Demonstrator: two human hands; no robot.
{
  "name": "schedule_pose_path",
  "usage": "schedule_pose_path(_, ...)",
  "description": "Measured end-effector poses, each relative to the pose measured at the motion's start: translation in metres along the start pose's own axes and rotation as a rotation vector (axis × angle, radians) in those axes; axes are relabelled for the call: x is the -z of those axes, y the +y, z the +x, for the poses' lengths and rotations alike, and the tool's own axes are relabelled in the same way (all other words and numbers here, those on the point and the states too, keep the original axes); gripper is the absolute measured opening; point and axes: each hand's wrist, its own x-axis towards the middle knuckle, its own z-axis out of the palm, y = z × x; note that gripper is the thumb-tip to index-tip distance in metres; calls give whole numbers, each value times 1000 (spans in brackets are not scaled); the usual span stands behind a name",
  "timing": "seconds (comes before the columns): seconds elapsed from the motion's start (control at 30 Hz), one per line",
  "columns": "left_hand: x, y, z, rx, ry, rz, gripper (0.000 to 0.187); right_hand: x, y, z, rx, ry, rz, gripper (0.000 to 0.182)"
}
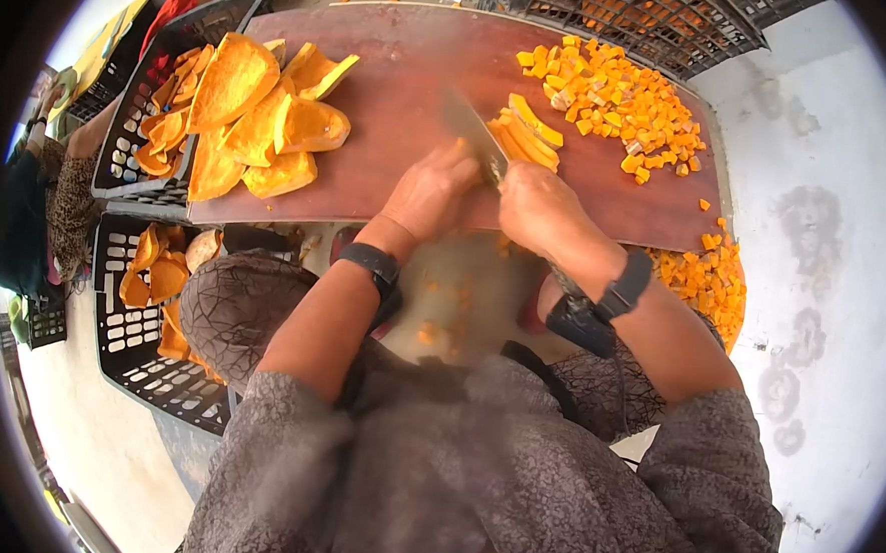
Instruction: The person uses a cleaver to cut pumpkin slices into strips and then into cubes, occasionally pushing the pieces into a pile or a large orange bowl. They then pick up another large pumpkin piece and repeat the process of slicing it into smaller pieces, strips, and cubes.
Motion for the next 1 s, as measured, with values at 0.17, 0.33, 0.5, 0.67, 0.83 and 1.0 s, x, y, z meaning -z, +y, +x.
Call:
schedule_pose_path(0.17, 1, 2, 4, 12, -12, -27, 16, -17, 7, 10, -15, 55, 29, 17)
schedule_pose_path(0.33, 6, 10, 5, 49, 4, 4, 16, -26, 1, 31, -12, 101, -39, 21)
schedule_pose_path(0.5, 7, 12, 1, 28, 11, -6, 11, -23, 10, 31, -218, 100, 177, 26)
schedule_pose_path(0.67, 6, 9, -1, 48, 6, -41, 10, -37, 27, 28, -103, 243, 123, 27)
schedule_pose_path(0.83, 10, 12, 2, 69, -4, -53, 15, -14, 33, 20, -105, 240, 269, 28)
schedule_pose_path(1.0, 17, 20, 7, 164, -142, -33, 34, 25, 26, -10, -296, 242, 484, 30)
